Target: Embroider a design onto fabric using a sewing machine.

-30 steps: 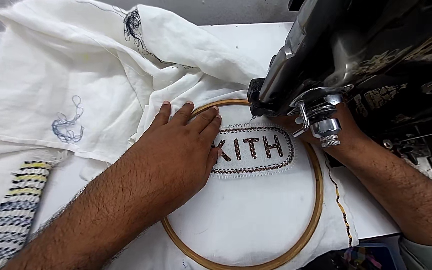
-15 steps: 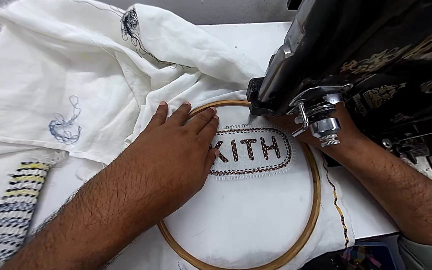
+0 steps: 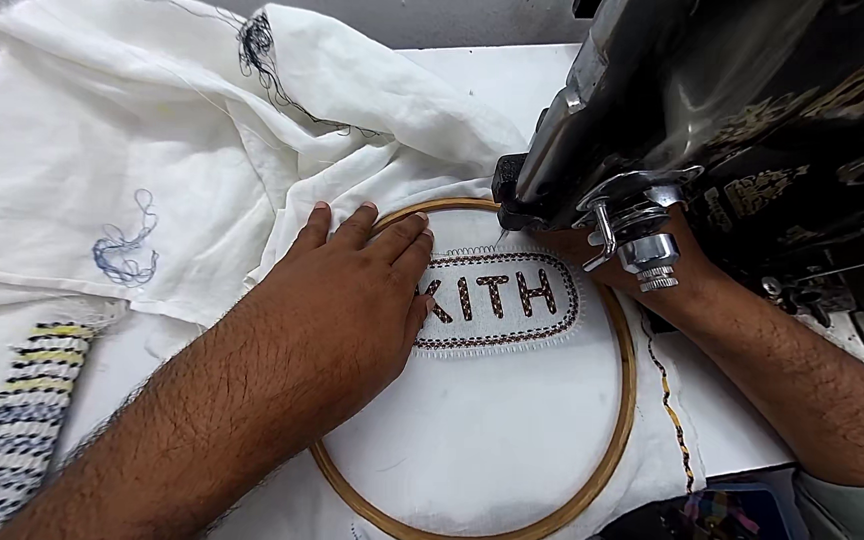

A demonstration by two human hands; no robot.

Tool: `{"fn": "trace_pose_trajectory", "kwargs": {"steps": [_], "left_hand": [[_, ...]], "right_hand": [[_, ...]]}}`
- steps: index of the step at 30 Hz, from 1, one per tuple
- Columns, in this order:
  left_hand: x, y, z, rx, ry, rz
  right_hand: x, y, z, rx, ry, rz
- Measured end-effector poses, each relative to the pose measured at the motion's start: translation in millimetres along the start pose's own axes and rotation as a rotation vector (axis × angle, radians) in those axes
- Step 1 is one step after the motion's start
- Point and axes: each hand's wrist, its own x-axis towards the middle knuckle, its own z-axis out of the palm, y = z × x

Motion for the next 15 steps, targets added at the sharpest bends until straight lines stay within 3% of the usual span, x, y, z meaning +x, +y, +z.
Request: {"fn": "trace_pose_trajectory", "kwargs": {"steps": [15], "left_hand": [[-0.9, -1.7, -1.8, -0.007, -0.007, -0.006]], "right_hand": [[1.2, 4.4, 6.5, -0.026, -0.023, 0.015]]}}
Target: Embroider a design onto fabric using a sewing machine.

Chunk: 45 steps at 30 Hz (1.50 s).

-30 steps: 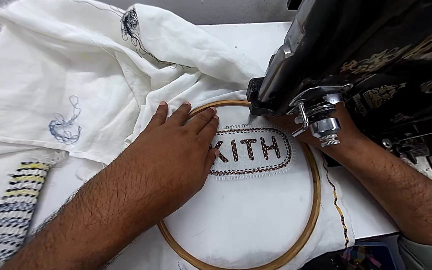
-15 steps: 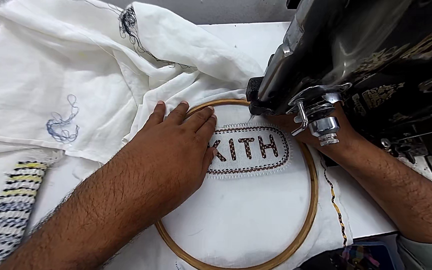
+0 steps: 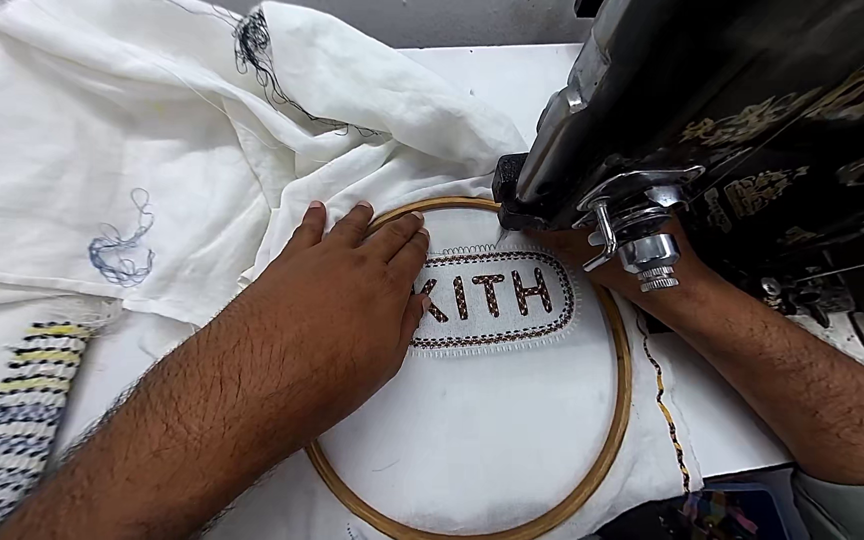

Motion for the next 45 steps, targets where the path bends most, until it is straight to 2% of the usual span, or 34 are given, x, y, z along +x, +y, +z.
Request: {"fn": "trace_pose_trajectory", "kwargs": {"steps": [12, 16, 18, 21, 24, 27, 45], "left_hand": [[0, -2, 0, 0.02, -0.007, -0.017], [10, 5, 3, -0.008, 0.133, 0.007], [14, 10, 8, -0.033, 0.132, 0.036], [14, 13, 13, -0.069, 0.06, 0.037], [13, 12, 13, -0.078, 0.053, 0.037], [12, 12, 13, -0.074, 0.055, 0.035], [8, 11, 11, -0.085, 0.042, 0.03]], "right_hand": [[2, 28, 23, -0.029, -0.118, 0.076], [2, 37, 32, -0.017, -0.075, 0.023], [2, 26, 23, 0.018, -0.059, 0.0], [-4, -12, -13, 0.046, -0.016, 0.003], [-2, -37, -51, -0.092, -0.205, 0.137], [8, -33, -64, -0.15, -0.404, 0.243], [2, -41, -57, -0.155, -0.318, 0.239]]}}
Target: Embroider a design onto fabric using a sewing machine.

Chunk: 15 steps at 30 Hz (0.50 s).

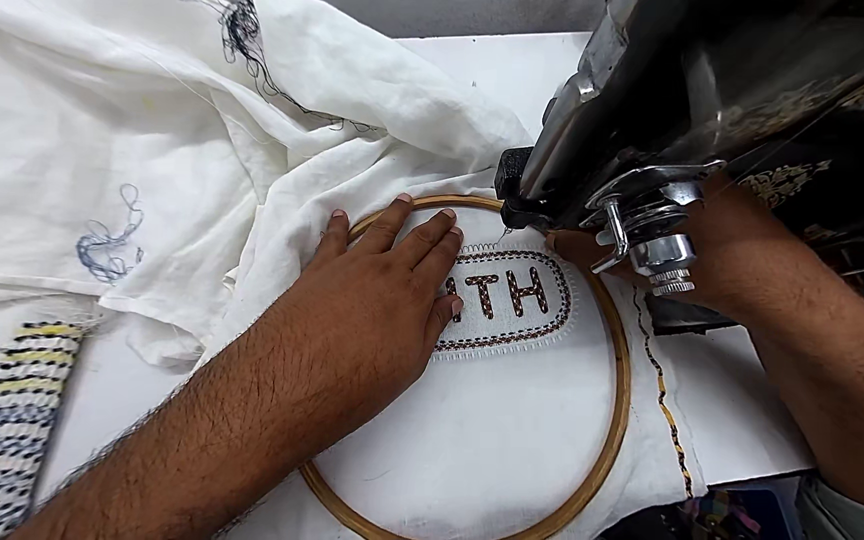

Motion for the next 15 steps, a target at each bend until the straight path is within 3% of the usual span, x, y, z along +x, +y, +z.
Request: {"fn": "trace_pose_trajectory", "kwargs": {"steps": [15], "left_hand": [[-1.6, 0.6, -2.0, 0.005, -0.012, -0.008]], "right_hand": [[2.0, 5.1, 7.2, -0.033, 0.046, -0.044]]}}
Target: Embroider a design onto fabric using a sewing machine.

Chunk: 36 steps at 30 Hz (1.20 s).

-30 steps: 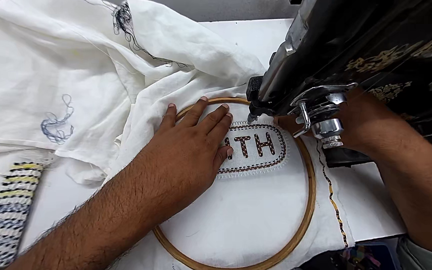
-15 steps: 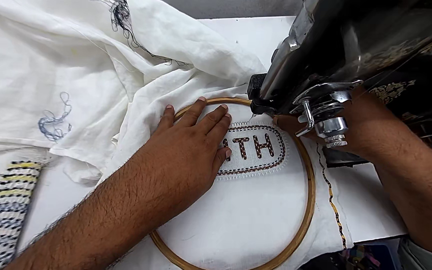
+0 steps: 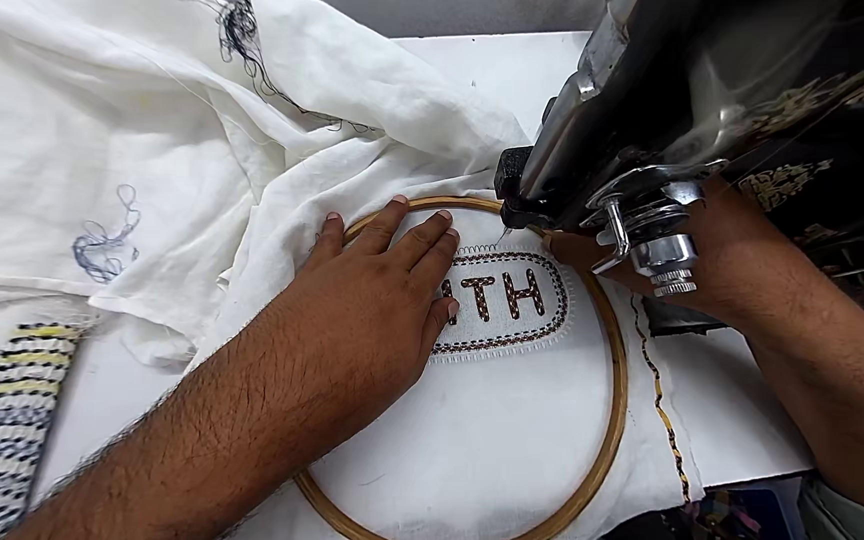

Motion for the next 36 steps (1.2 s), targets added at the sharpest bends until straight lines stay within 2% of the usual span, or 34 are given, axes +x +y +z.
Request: {"fn": "trace_pose_trajectory", "kwargs": {"steps": [9, 24, 31, 36], "left_hand": [[2, -1, 0, 0.006, 0.002, -0.014], [1, -3, 0, 0.006, -0.007, -0.022], [-1, -3, -1, 0.011, -0.005, -0.001], [-2, -4, -2, 0.007, -0.006, -0.008]], "right_hand": [[2, 1, 4, 0.026, 0.027, 0.015], [1, 5, 11, 0.055, 0.11, -0.078], [-1, -1, 7, 0.029, 0.052, -0.025], [-1, 2, 12, 0.067, 0.098, -0.069]]}}
